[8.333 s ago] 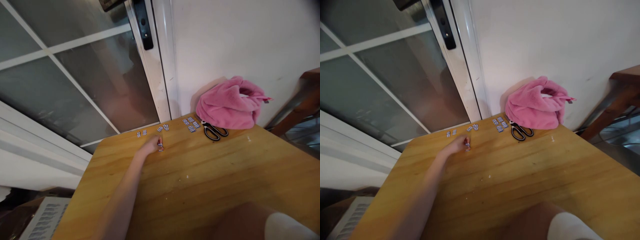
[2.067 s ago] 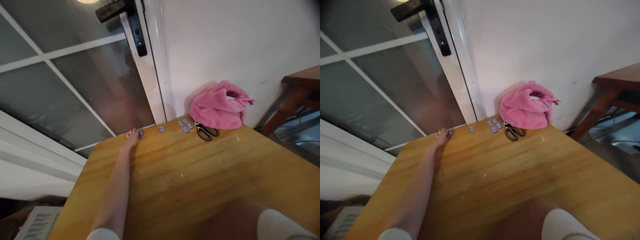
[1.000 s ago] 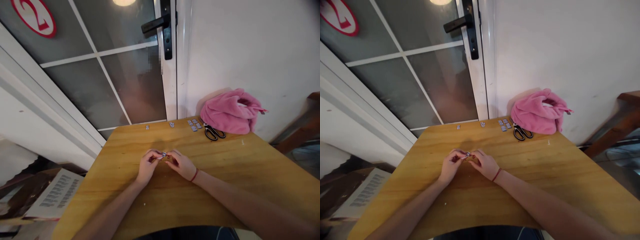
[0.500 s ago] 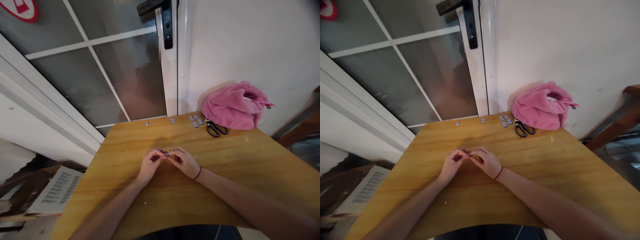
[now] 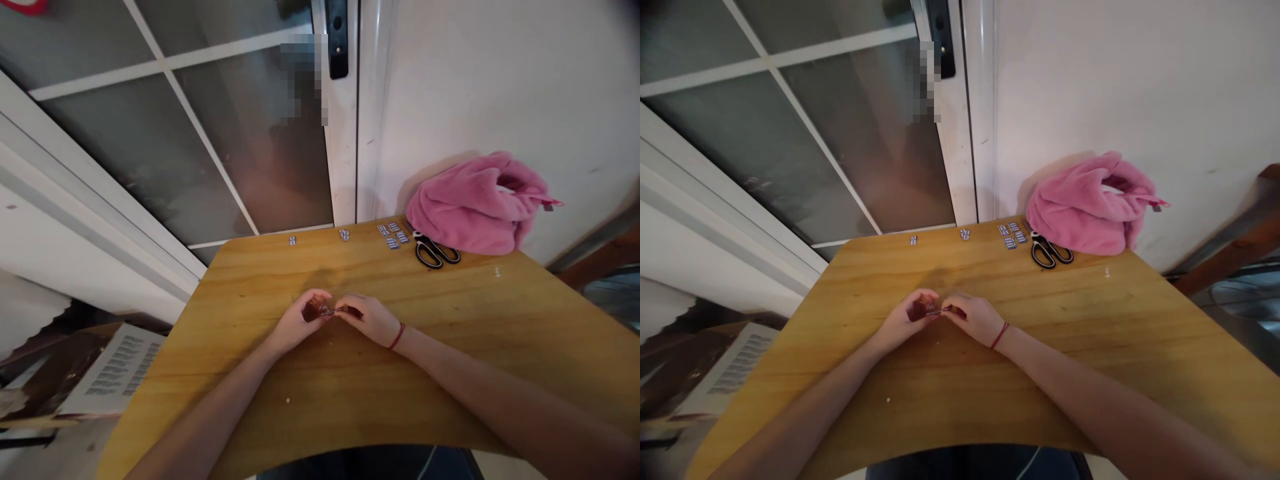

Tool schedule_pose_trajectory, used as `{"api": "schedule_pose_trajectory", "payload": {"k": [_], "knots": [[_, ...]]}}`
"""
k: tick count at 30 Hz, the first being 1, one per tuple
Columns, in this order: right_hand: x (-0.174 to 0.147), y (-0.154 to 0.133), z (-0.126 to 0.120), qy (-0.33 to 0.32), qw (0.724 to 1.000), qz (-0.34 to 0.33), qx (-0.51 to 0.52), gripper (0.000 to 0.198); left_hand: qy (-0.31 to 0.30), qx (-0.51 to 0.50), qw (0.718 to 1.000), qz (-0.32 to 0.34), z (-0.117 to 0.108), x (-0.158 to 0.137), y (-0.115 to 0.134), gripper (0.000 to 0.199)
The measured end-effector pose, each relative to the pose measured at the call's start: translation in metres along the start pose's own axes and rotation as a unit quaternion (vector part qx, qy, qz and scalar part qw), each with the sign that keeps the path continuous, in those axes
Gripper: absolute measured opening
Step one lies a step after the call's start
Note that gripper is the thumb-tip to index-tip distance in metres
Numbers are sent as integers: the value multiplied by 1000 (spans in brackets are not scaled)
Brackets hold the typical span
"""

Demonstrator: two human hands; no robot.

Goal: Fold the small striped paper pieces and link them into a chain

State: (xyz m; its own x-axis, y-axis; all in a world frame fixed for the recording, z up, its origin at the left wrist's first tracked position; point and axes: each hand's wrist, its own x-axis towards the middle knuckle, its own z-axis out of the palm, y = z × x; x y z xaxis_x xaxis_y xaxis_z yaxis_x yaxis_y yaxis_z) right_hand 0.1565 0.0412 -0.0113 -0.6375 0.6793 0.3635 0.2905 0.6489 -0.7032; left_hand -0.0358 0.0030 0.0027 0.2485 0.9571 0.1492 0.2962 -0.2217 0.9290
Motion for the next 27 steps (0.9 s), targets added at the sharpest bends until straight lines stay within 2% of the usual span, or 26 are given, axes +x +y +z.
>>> {"api": "schedule_pose_trajectory", "payload": {"k": [4,7,10,15,21,27], "knots": [[2,-1,-1,-1,1000,13,-8,10,31,96,995,19,1,-1,-1,11],[4,1,-2,21,1000,8,-13,10,65,182,980,43,2,-1,-1,9],[5,4,-1,18,999,22,-29,6,61,251,964,60,3,-1,-3,10],[5,5,1,-28,995,91,-35,10,34,261,964,40,7,0,-6,12],[3,1,3,-51,991,90,-81,13,15,266,963,31,8,-1,-4,8],[3,-1,2,-47,993,83,-74,20,-3,263,964,24,8,-3,-6,9]]}}
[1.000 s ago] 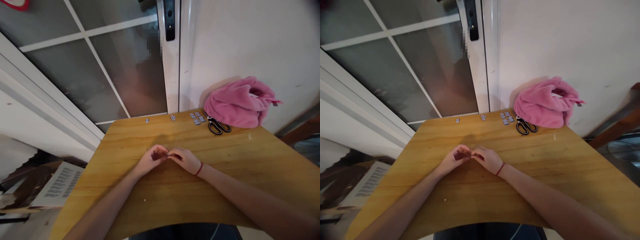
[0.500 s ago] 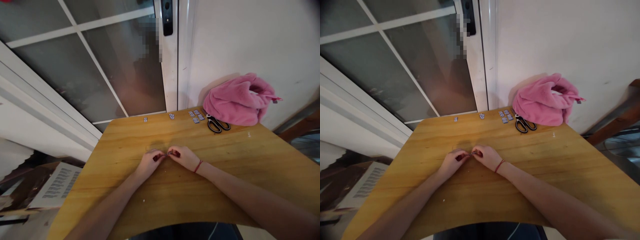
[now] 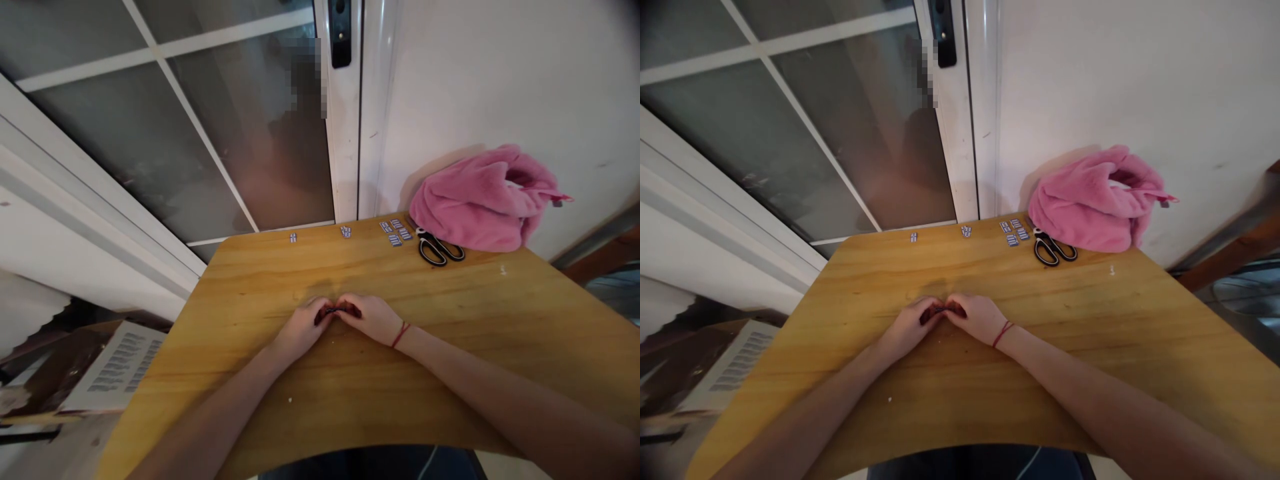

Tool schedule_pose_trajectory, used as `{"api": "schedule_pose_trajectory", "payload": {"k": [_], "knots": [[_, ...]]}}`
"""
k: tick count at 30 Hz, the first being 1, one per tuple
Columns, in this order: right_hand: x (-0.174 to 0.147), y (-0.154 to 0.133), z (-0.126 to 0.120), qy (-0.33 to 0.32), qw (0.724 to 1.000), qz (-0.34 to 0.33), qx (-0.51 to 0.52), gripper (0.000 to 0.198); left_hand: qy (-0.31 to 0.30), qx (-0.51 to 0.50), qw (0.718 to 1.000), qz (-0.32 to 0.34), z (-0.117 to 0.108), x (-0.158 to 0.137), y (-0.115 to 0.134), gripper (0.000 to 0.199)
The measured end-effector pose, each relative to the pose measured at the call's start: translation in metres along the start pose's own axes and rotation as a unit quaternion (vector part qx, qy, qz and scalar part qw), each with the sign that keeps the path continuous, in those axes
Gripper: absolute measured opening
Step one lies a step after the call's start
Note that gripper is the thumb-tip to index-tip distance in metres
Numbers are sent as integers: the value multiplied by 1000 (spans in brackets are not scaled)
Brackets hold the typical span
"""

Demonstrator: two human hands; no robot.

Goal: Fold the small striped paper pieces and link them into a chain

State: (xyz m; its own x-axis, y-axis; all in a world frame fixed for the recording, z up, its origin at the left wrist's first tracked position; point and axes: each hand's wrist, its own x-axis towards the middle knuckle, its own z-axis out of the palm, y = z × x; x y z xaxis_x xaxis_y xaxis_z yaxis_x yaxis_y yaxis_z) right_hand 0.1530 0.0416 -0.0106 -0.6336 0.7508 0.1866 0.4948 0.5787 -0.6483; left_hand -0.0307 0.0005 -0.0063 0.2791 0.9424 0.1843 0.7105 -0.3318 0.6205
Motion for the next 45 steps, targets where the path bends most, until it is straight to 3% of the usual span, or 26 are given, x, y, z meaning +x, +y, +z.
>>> {"api": "schedule_pose_trajectory", "payload": {"k": [11,18,36,45], "knots": [[0,0,-1,0,1000,8,5,21,-15,7,1000,4,0,0,3,8],[1,2,-1,22,998,-47,-41,9,-8,32,999,13,-1,0,5,12],[-2,3,-2,23,999,-39,-29,12,-39,38,998,9,-6,-2,7,12],[-1,1,-4,59,997,-45,-11,10,1,57,998,-12,-6,0,12,14]]}}
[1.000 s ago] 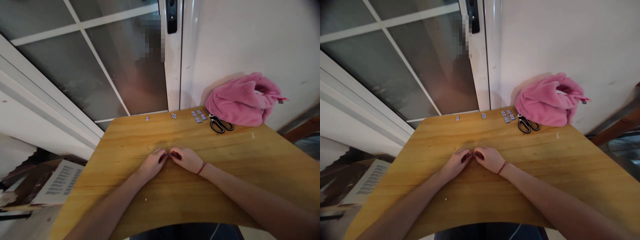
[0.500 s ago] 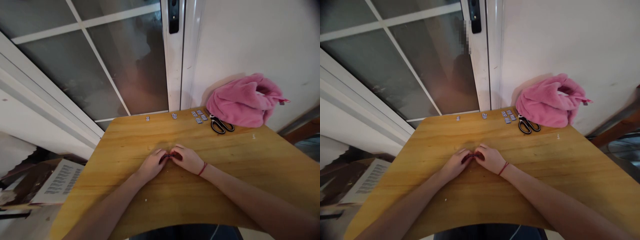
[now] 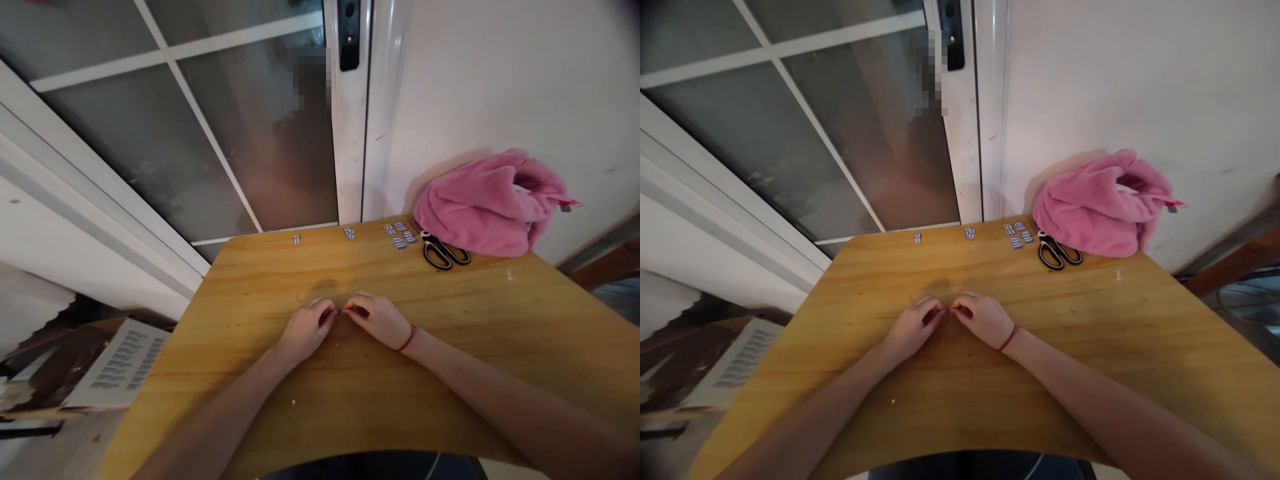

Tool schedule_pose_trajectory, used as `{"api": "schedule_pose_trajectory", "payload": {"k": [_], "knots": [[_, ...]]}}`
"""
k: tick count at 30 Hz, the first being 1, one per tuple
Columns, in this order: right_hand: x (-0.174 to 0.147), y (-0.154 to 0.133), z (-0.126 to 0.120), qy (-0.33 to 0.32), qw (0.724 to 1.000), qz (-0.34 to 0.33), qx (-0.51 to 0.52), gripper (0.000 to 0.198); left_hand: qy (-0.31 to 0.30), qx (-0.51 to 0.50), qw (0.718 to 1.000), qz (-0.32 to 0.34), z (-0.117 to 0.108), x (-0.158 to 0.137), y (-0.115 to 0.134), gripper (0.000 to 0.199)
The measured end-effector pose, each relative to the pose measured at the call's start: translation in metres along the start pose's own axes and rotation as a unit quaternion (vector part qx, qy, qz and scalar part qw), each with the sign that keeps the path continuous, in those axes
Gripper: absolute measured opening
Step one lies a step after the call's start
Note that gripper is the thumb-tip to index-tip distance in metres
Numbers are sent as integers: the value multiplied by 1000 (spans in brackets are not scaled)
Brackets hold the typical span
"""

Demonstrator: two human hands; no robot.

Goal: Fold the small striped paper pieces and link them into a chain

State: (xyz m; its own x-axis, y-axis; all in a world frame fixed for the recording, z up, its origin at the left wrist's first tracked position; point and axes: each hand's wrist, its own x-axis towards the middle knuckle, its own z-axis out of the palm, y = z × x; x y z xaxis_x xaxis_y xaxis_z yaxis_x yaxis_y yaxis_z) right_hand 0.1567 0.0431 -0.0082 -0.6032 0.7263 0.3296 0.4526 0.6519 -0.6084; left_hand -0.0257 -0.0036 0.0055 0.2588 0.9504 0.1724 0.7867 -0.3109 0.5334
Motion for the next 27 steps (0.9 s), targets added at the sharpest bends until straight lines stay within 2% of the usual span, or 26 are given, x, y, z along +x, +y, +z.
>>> {"api": "schedule_pose_trajectory", "payload": {"k": [4,6,10,14,17,21,27], "knots": [[-1,2,5,24,999,-42,-18,11,-3,-2,1000,-17,0,1,-1,16],[1,6,5,43,999,-30,-11,11,-2,-13,1000,-25,0,2,-4,17],[11,27,-15,150,985,82,15,12,28,-43,998,-29,-5,3,-16,18],[19,67,-57,264,937,227,-26,15,12,-44,999,-23,-9,4,-20,18],[18,93,-82,315,907,262,-93,13,-12,-19,1000,-12,-10,4,-17,16],[15,110,-88,302,896,271,-183,21,-28,-6,1000,-3,-9,5,-15,13],[15,113,-79,243,890,313,-226,21,-29,46,998,22,-8,3,-14,8]]}}
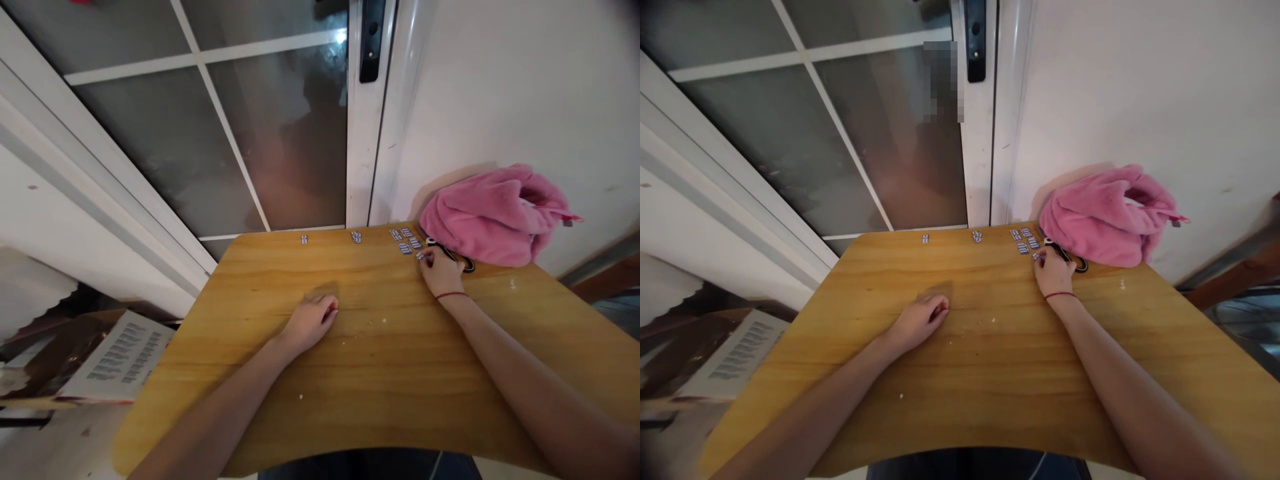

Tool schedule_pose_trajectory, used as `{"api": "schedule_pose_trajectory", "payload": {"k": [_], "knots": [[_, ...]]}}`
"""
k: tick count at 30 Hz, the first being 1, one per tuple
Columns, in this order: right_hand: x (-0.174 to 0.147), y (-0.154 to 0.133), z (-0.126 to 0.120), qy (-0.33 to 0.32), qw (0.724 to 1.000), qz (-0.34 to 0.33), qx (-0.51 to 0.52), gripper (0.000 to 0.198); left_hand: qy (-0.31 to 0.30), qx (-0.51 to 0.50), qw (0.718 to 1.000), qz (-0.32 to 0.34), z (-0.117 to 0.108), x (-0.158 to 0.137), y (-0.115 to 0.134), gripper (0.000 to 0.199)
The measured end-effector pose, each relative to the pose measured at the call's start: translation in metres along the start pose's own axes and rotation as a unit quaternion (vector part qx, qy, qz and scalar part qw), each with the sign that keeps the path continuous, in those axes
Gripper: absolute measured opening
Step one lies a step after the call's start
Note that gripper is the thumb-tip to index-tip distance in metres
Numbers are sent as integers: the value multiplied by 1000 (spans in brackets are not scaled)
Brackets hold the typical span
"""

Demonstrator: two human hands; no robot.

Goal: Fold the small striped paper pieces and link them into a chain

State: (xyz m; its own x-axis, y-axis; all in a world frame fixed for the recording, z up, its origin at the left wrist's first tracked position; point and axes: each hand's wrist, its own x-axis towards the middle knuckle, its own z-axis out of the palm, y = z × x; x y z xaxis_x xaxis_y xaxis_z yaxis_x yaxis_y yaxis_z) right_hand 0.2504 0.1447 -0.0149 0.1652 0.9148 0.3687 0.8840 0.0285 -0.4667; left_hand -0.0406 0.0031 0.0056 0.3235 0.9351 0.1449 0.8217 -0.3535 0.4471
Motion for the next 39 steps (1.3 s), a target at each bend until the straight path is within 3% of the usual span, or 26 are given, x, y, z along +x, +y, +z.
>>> {"api": "schedule_pose_trajectory", "payload": {"k": [3,8,19,39], "knots": [[-1,-1,-1,-11,1000,0,2,21,-1,30,999,12,1,-1,2,8],[-1,-4,-5,-33,997,62,31,22,-8,41,999,17,1,0,1,8],[-5,-14,-11,-86,989,39,-111,23,-10,45,999,13,1,1,2,7],[-6,-17,-9,-66,983,14,-170,21,-8,35,999,16,0,1,3,8]]}}
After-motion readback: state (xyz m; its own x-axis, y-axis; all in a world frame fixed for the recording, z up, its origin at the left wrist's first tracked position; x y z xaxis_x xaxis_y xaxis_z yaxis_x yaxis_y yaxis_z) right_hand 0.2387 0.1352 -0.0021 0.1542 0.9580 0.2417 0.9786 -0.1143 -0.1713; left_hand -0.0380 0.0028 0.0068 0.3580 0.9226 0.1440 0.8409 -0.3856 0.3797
